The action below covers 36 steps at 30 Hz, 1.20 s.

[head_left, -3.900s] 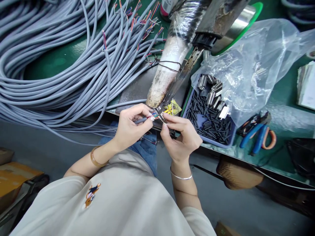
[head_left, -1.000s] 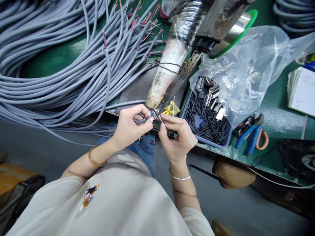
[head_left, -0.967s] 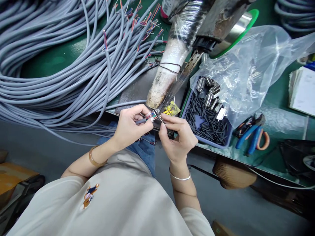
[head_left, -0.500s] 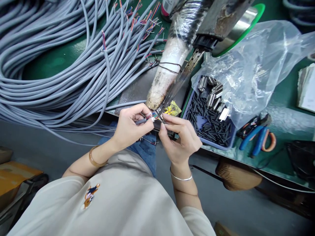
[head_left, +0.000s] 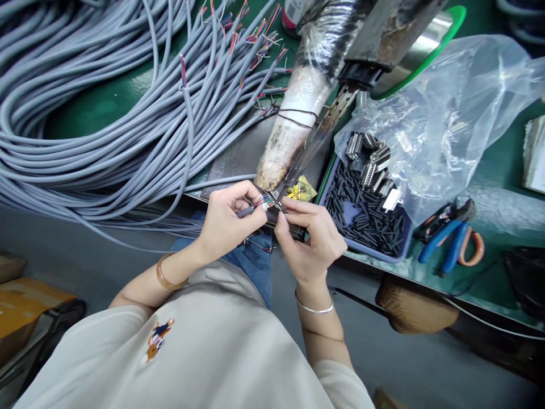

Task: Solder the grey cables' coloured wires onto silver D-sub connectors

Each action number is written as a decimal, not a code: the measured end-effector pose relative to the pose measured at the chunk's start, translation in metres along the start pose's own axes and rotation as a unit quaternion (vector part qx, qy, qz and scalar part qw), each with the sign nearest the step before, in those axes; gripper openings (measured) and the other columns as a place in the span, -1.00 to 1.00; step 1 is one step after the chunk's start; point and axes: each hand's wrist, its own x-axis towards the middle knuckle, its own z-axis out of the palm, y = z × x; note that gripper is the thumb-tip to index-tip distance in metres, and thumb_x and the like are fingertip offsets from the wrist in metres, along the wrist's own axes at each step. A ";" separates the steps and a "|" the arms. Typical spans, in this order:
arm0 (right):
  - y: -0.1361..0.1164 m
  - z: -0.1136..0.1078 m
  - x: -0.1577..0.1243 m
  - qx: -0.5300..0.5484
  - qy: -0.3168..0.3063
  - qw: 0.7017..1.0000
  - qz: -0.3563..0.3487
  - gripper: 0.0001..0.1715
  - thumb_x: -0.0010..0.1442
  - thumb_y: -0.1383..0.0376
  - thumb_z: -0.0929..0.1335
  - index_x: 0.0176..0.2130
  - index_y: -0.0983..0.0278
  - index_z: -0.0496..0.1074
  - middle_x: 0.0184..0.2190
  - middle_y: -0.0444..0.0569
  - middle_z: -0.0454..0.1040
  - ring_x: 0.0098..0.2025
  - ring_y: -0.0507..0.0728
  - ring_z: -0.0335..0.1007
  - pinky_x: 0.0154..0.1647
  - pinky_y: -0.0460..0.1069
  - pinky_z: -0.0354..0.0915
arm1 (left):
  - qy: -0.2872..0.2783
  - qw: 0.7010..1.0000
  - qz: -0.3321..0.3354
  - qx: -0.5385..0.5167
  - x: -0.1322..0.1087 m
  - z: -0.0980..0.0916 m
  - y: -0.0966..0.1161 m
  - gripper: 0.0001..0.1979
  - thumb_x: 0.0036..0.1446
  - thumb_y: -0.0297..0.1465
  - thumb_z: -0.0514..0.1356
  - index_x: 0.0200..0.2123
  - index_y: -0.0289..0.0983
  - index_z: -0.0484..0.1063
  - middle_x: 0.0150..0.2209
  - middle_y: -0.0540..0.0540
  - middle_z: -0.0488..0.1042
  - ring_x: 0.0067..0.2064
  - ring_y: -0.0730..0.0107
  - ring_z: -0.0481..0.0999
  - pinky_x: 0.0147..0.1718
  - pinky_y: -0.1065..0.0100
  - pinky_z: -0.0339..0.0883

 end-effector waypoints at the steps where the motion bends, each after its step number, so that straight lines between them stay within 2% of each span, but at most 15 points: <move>1: 0.000 0.000 0.000 -0.001 0.002 1.000 -0.002 -0.78 0.21 0.47 0.48 -0.28 0.18 0.42 -0.16 -0.06 0.68 -0.19 0.08 0.66 -0.18 -0.03 0.56 | 0.003 1.000 0.006 0.001 0.000 0.000 0.000 -0.87 -0.04 -0.51 0.27 -0.53 -0.27 0.35 -0.61 0.10 0.26 -0.62 0.67 0.14 -0.64 0.52 -0.04; 8: -0.005 -0.001 0.004 -0.028 0.017 0.999 -0.014 -0.76 0.19 0.47 0.50 -0.22 0.17 0.48 -0.15 -0.08 0.68 -0.19 0.08 0.66 -0.13 -0.04 0.58 | 0.011 1.000 0.026 -0.002 0.000 0.001 0.004 -0.84 -0.02 -0.50 0.30 -0.53 -0.28 0.37 -0.59 0.08 0.31 -0.58 0.64 0.20 -0.61 0.53 0.06; 15: -0.007 -0.002 -0.002 -0.070 -0.009 0.995 -0.065 -0.75 0.20 0.48 0.47 -0.28 0.20 0.38 -0.13 -0.01 0.69 -0.24 0.03 0.66 -0.26 -0.12 0.50 | -0.037 0.996 -0.051 -0.059 0.004 -0.004 -0.002 -0.86 -0.08 -0.49 0.30 -0.51 -0.29 0.35 -0.59 0.10 0.29 -0.63 0.72 0.11 -0.66 0.56 -0.08; 19: -0.004 -0.001 -0.004 -0.050 -0.014 0.997 -0.052 -0.75 0.20 0.50 0.47 -0.26 0.22 0.38 -0.14 0.03 0.69 -0.20 0.04 0.66 -0.18 -0.13 0.52 | -0.037 0.994 -0.069 -0.070 0.003 -0.003 -0.005 -0.86 -0.08 -0.48 0.30 -0.51 -0.30 0.34 -0.58 0.10 0.28 -0.63 0.72 0.10 -0.66 0.56 -0.09; 30: -0.006 0.002 0.004 -0.053 0.024 0.998 -0.033 -0.77 0.21 0.47 0.49 -0.22 0.19 0.45 -0.18 -0.06 0.69 -0.20 0.05 0.66 -0.15 -0.09 0.55 | -0.002 0.999 -0.012 -0.037 0.003 0.000 0.004 -0.85 -0.03 -0.47 0.29 -0.51 -0.29 0.33 -0.59 0.11 0.25 -0.61 0.70 0.09 -0.62 0.51 -0.10; 36: -0.004 0.003 -0.003 -0.071 0.001 0.995 -0.071 -0.77 0.21 0.48 0.47 -0.24 0.21 0.40 -0.14 0.00 0.70 -0.22 0.04 0.67 -0.23 -0.12 0.53 | -0.035 0.997 -0.052 -0.051 0.001 -0.002 -0.002 -0.85 -0.04 -0.47 0.29 -0.51 -0.29 0.33 -0.56 0.08 0.29 -0.59 0.69 0.12 -0.61 0.51 -0.07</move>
